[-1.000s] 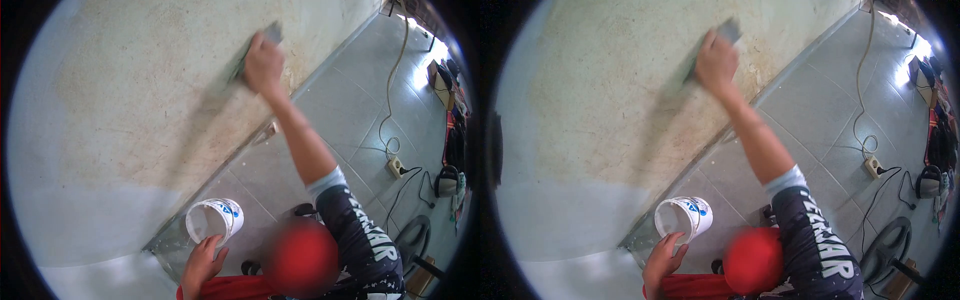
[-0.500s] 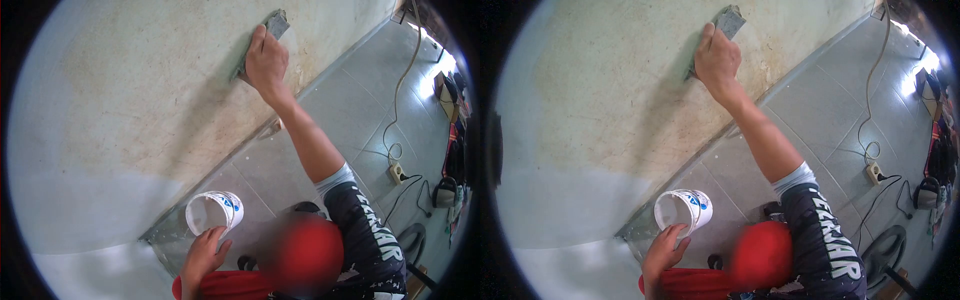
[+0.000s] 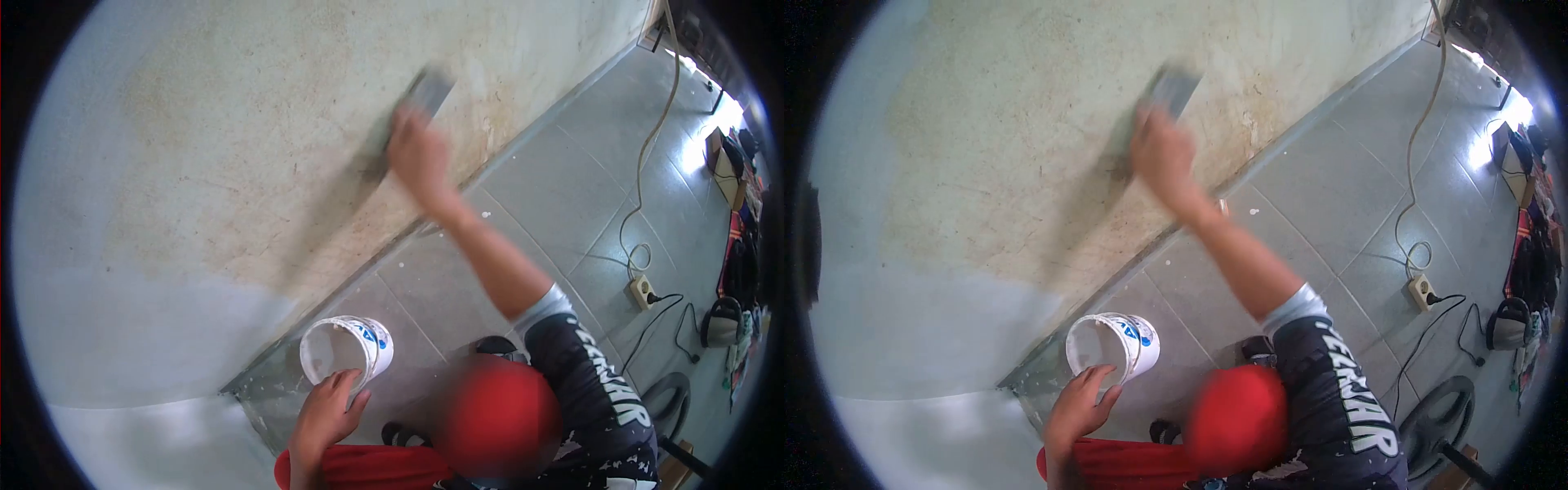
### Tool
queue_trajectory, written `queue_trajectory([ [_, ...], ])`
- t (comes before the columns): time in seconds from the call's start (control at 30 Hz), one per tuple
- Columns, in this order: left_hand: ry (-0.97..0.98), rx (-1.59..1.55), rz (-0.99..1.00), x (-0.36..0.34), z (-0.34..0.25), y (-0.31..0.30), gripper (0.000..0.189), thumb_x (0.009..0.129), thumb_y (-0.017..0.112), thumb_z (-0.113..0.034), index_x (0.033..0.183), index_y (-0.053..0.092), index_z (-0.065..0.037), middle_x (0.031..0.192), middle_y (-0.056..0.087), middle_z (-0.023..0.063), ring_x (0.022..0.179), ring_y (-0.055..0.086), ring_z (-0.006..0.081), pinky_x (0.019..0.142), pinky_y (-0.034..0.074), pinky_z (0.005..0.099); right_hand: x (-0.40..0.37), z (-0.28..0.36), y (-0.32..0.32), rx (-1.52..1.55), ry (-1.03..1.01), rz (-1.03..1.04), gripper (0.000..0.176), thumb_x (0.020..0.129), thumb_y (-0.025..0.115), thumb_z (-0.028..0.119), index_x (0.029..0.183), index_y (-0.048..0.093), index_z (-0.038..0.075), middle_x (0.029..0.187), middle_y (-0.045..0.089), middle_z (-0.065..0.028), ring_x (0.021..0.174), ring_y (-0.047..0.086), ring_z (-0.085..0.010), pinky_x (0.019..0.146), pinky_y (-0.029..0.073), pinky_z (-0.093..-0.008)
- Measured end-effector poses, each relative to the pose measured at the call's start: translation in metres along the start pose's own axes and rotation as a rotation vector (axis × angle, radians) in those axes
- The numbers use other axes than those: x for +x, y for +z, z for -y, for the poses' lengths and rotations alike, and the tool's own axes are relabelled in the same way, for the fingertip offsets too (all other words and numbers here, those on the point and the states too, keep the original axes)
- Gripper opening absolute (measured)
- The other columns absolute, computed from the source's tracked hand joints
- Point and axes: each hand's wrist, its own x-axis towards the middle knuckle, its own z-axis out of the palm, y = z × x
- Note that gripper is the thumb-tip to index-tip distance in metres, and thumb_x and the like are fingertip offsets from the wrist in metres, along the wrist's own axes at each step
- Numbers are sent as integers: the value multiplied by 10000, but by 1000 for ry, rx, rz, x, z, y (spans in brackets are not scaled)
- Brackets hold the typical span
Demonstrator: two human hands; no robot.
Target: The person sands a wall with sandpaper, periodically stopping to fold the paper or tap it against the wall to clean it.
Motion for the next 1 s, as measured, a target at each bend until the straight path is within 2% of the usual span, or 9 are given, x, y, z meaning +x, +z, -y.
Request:
queue_trajectory([
  [0.13, 5, -21, 54, 4, -6, 4, 402, 951, 633, -257, 1288, 576, -45, 1277, 624, 186, 1172, 595, 387, 989, 478, 436, -60, 11, -2, 23, 34, 340, 328, 1032, 469, 342, 1011, 649, 69, 762, 661, -274, 666, 646, -483, 615, 524, -548],
  [0.27, 8, -66, 54, -12, 3, -1, 403, 953, 626, -262, 1287, 575, -42, 1275, 625, 185, 1173, 594, 388, 988, 477, 435, 75, 19, -44, 132, 135, -25, 424, 1036, 473, 373, 819, 653, 56, 706, 632, -280, 678, 646, -477, 599, 499, -544],
  [0.37, -3, -53, -4, -12, 6, 1, 410, 952, 627, -266, 1294, 575, -46, 1275, 624, 187, 1176, 592, 387, 986, 478, 434, 56, 9, -15, 63, 46, -173, 408, 1033, 481, 384, 827, 612, 57, 656, 614, -266, 650, 641, -467, 568, 475, -539],
  [0.53, 74, -20, -32, 4, -8, 1, 406, 957, 624, -265, 1295, 580, -45, 1279, 621, 189, 1173, 593, 387, 987, 479, 433, -51, 5, -10, 5, -9, 437, 364, 1023, 484, 389, 921, 620, 67, 722, 656, -246, 688, 655, -469, 659, 516, -555],
  [0.63, 36, 5, 53, -9, -4, -1, 404, 958, 616, -271, 1288, 581, -42, 1270, 622, 191, 1163, 596, 387, 986, 481, 430, 60, -5, -34, 13, 239, 58, 559, 1054, 377, 406, 850, 702, -1, 835, 673, -299, 850, 682, -427, 770, 514, -540],
  [0.7, 1, -1, 43, -12, -2, -1, 405, 958, 617, -274, 1289, 582, -45, 1265, 624, 188, 1159, 598, 386, 984, 482, 430, 113, 9, -66, 184, 280, -37, 516, 1048, 408, 370, 809, 681, 3, 782, 676, -265, 717, 670, -430, 687, 519, -515],
  [0.8, 5, -10, 20, -7, -4, 2, 404, 957, 619, -276, 1289, 583, -48, 1255, 628, 183, 1151, 601, 384, 980, 483, 433, 63, -3, -18, 54, -2, -244, 387, 1026, 489, 328, 856, 660, 26, 691, 652, -233, 644, 656, -431, 633, 510, -527],
  [0.87, 46, 4, 15, 1, -11, 2, 403, 957, 619, -276, 1288, 584, -50, 1250, 630, 180, 1149, 602, 382, 978, 484, 435, -26, -7, 11, -20, -54, 104, 279, 1000, 543, 329, 961, 619, 64, 654, 627, -226, 623, 646, -452, 610, 500, -545],
  [1.0, 78, 25, 35, 6, -20, -1, 404, 959, 617, -279, 1285, 583, -43, 1261, 625, 179, 1157, 599, 376, 980, 481, 434, -4, 16, -16, 86, 84, 118, 359, 1008, 513, 341, 859, 623, 34, 717, 647, -244, 679, 640, -473, 627, 504, -530],
])
